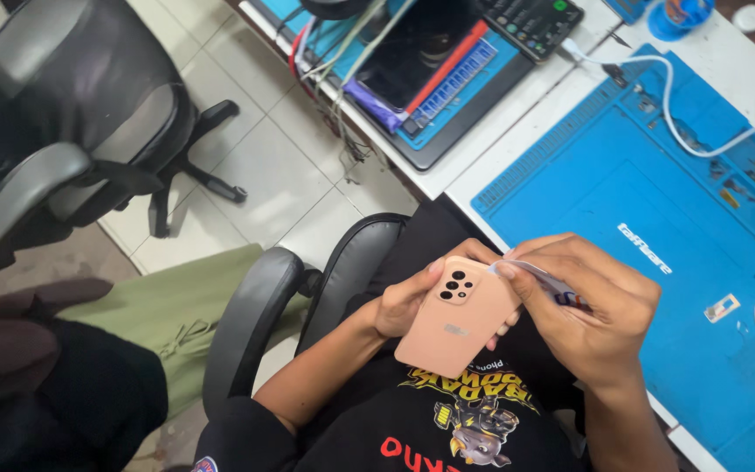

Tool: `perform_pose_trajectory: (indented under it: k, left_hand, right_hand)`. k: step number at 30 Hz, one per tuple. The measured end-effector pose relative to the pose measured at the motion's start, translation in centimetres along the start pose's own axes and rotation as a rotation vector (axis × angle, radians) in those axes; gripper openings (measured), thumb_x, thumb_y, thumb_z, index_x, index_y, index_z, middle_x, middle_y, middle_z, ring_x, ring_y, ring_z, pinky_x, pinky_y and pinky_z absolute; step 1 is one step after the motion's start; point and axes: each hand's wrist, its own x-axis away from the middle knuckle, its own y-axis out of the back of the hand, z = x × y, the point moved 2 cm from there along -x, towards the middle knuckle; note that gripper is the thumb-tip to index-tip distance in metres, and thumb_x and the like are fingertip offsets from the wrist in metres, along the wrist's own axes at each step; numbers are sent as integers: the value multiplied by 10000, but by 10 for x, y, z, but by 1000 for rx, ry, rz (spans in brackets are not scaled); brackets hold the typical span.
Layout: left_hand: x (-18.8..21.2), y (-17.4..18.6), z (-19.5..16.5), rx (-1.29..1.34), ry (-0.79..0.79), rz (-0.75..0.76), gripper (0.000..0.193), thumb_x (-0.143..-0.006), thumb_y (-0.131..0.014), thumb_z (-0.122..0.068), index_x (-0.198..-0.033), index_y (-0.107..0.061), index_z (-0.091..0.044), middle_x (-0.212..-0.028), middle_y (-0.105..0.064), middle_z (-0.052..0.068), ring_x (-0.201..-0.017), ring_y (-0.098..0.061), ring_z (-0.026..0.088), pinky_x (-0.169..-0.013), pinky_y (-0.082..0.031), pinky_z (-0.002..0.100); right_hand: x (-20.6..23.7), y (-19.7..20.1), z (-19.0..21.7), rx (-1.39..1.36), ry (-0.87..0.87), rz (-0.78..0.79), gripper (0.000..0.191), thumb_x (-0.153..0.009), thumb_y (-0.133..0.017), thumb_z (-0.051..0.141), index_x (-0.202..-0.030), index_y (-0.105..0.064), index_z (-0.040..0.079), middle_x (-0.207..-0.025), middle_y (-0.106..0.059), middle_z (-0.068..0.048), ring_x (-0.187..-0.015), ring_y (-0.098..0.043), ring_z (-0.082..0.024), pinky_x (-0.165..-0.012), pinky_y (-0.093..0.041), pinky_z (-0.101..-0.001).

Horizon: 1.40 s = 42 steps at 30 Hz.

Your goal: The person pries open the back cover of a pink smartphone using a plastic card, then sprays contact cleaner onto the opened phone and removes the back panel. They then handle a gray smartphone on the mat and use a screwdriver on components at the repair bench.

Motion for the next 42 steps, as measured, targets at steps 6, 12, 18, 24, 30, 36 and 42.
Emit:
perform_pose_trajectory:
  k: [6,12,18,24,30,36,42]
  left_hand:
    - [-16,2,6,-3,81,20,660,-1115,-411,-593,-1443,-367,-22,-1291,-575,284,-1150,-636,325,-987,-555,483]
    - [-37,1,14,-2,182,131,699,-1119,-439,-584,-1470,-382,19,-1296,-588,290,-1141,-647,307,-1004,-551,435]
    - [-53,-2,24,-57,257,142,716,-1098,-451,-570,-1500,-376,17,-1331,-576,281,-1146,-644,307,-982,-552,436]
    - [-59,-6,38,-41,264,139,709,-1118,-411,-572,-1491,-394,30,-1336,-574,280,-1171,-641,306,-989,-558,443]
    - [-67,-5,52,15,315,153,673,-1132,-385,-564,-1462,-379,23,-1312,-579,292,-1125,-656,318,-969,-562,445]
    - [-81,-2,66,46,402,186,691,-1118,-369,-579,-1505,-375,-6,-1288,-586,295,-1132,-660,319,-948,-574,452]
    - [-100,-2,87,145,541,237,675,-1118,-386,-581,-1522,-368,-39,-1286,-600,290,-1091,-676,310,-944,-580,439]
  right_hand:
    - [15,11,-2,49,-133,-122,89,-918,-799,-9,-989,-747,-24,-934,-738,-118,-793,-734,-146,-640,-533,-217]
    - [19,54,-14,90,-398,99,192,-744,-841,57,-913,-774,-6,-787,-732,-75,-608,-633,-107,-526,-447,-228]
    - [43,70,-16,131,-311,26,121,-817,-822,33,-925,-773,10,-829,-741,-66,-668,-689,-98,-567,-501,-231]
    - [64,67,-17,251,-215,-98,82,-868,-796,19,-942,-761,23,-870,-737,-89,-750,-736,-149,-609,-538,-251]
    - [81,71,-25,261,-242,-184,84,-873,-792,8,-945,-749,4,-858,-730,-89,-732,-721,-144,-576,-514,-244]
    - [101,82,-32,268,-296,-263,67,-902,-781,5,-942,-732,-18,-845,-717,-96,-716,-696,-140,-591,-498,-247]
    - [119,99,-31,294,-379,-352,72,-911,-777,15,-930,-721,-27,-840,-701,-89,-686,-645,-112,-597,-463,-241]
